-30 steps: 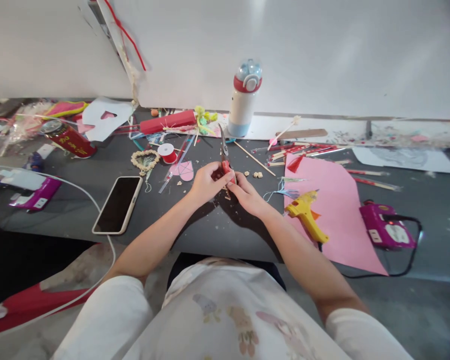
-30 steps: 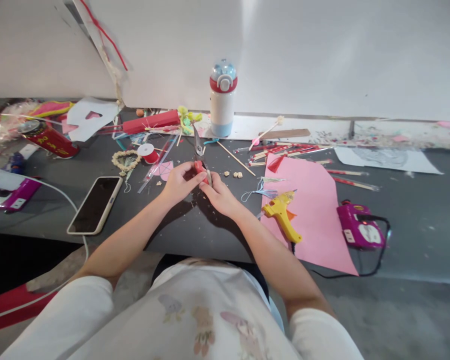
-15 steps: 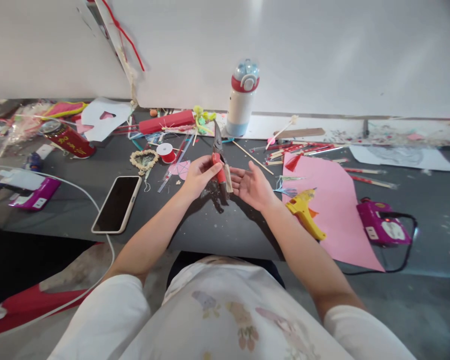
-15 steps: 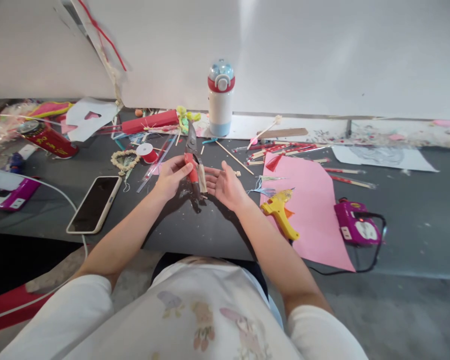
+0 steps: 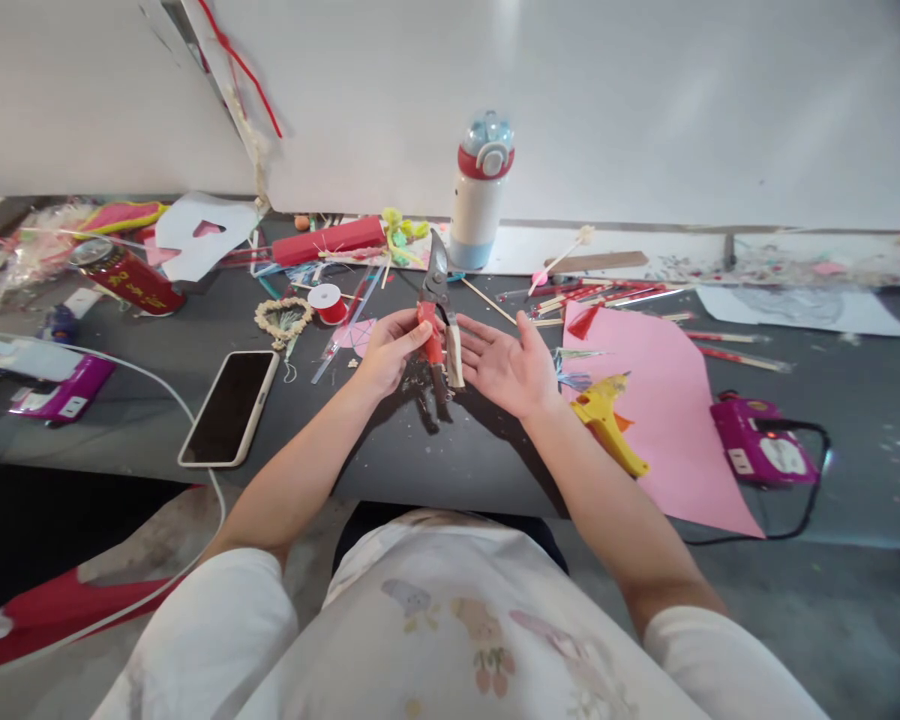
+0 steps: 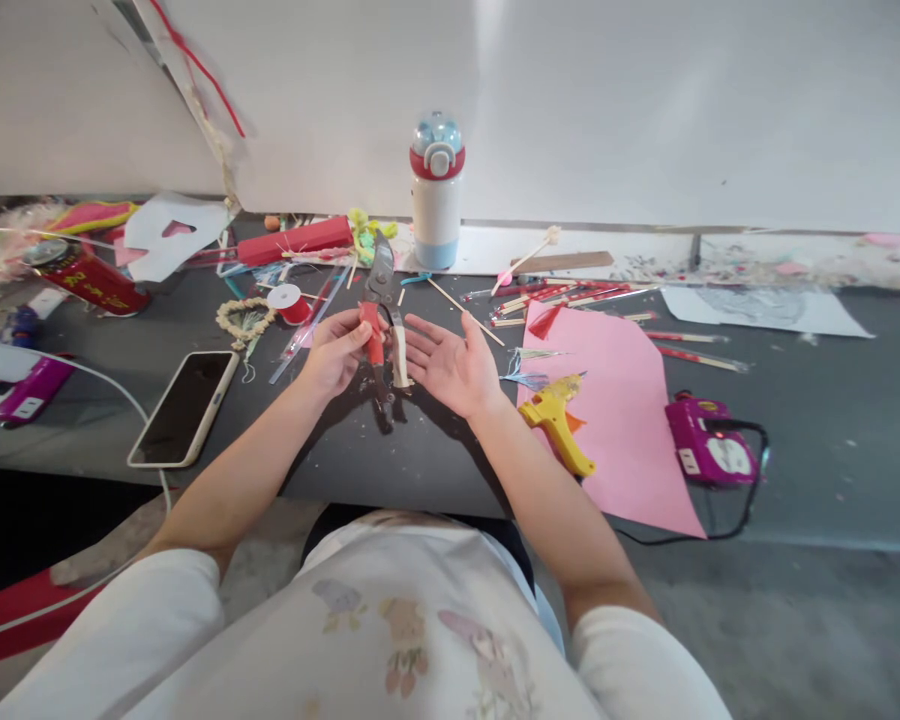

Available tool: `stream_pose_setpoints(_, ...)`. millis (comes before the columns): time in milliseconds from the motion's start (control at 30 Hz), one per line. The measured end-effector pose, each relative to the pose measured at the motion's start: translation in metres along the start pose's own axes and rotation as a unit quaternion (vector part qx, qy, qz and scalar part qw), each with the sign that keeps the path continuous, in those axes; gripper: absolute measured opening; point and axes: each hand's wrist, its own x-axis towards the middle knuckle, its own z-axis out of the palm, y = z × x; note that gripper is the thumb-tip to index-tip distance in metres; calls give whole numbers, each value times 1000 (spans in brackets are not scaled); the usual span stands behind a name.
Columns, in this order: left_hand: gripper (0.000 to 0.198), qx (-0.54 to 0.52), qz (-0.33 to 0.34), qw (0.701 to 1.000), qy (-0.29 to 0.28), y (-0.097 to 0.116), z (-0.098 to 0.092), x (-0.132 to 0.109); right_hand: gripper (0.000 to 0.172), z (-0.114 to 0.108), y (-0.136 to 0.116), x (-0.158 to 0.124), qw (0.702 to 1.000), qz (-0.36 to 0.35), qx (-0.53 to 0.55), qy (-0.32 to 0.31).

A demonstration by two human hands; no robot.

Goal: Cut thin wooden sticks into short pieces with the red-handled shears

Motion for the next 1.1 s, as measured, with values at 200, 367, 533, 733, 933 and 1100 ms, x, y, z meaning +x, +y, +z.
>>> stream_pose_setpoints(200, 42, -15, 13, 1000, 8, 2, -2, 0, 69, 0, -3, -4, 997, -64, -49, -19)
stream_pose_setpoints(367, 39, -32, 29, 999, 9, 0, -9, 1, 75, 5, -6, -9, 992, -90, -76, -39)
stream_pose_setpoints(533, 41, -34, 54, 998, 7, 1, -15, 3, 77, 10, -7, -12, 988, -113, -94, -40)
stream_pose_setpoints(733, 42, -39, 67, 997, -1, 2, -16, 5, 79, 13, -8, -13, 987, -113, -112, -33)
stream_pose_setpoints(933, 41, -23, 58, 998, -6, 0, -16, 4, 74, 14, -11, -15, 994, -100, -23, -41)
stream_pose_setpoints(1100, 44, 2, 37, 999, -12, 1, -14, 2, 56, 10, -3, -7, 999, -44, -5, -1)
